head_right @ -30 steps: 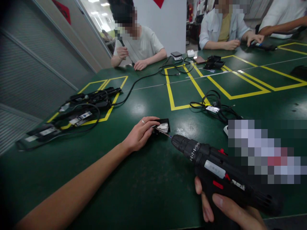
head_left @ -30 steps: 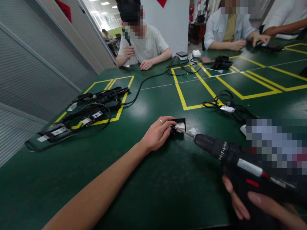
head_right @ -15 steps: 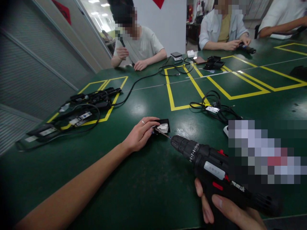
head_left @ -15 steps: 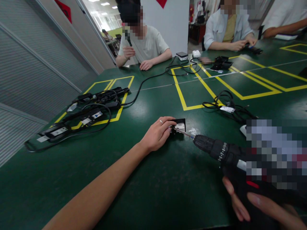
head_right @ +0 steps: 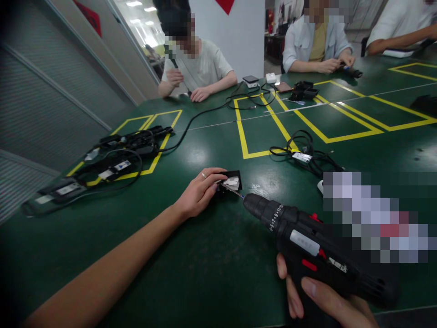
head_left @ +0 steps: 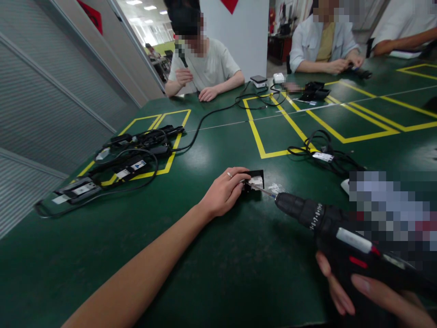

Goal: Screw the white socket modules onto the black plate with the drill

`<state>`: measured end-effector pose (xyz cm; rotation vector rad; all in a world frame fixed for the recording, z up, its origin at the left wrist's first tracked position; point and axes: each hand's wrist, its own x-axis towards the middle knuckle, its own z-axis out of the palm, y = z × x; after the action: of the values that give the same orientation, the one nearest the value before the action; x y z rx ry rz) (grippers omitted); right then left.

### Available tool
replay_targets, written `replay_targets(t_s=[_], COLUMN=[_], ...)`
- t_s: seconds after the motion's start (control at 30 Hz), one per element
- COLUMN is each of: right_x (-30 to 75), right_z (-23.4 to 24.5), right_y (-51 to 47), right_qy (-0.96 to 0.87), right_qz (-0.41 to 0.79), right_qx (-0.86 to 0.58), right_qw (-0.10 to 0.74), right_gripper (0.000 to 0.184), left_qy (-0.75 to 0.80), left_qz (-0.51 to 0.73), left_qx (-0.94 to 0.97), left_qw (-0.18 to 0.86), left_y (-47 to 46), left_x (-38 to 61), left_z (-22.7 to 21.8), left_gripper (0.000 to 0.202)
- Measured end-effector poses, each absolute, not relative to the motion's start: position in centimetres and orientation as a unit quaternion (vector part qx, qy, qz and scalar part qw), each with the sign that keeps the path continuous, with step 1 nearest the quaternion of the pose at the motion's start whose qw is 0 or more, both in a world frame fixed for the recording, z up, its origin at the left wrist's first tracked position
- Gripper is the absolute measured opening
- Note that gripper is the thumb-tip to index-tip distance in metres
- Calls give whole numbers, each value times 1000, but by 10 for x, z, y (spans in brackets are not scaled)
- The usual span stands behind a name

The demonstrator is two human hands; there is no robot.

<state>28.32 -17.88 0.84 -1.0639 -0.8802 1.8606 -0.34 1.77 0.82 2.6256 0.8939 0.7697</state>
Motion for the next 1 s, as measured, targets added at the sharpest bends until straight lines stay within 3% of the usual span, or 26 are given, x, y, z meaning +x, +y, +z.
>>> replay_targets(t_s=[0.47, 1.0], right_x=[281, 284], right_z=[11, 7], right_y=[-177, -177], right_qy=[-370, -402], right_qz=[698, 708], right_qx=[-467, -424], right_qw=[397, 396], right_gripper=[32, 29], left_qy=[309, 314], left_qz=[264, 258], left_qx=[902, 903], left_qw=[143, 137], left_y=[17, 17], left_x=[-3, -3], left_z=[10, 9], left_gripper=[30, 30])
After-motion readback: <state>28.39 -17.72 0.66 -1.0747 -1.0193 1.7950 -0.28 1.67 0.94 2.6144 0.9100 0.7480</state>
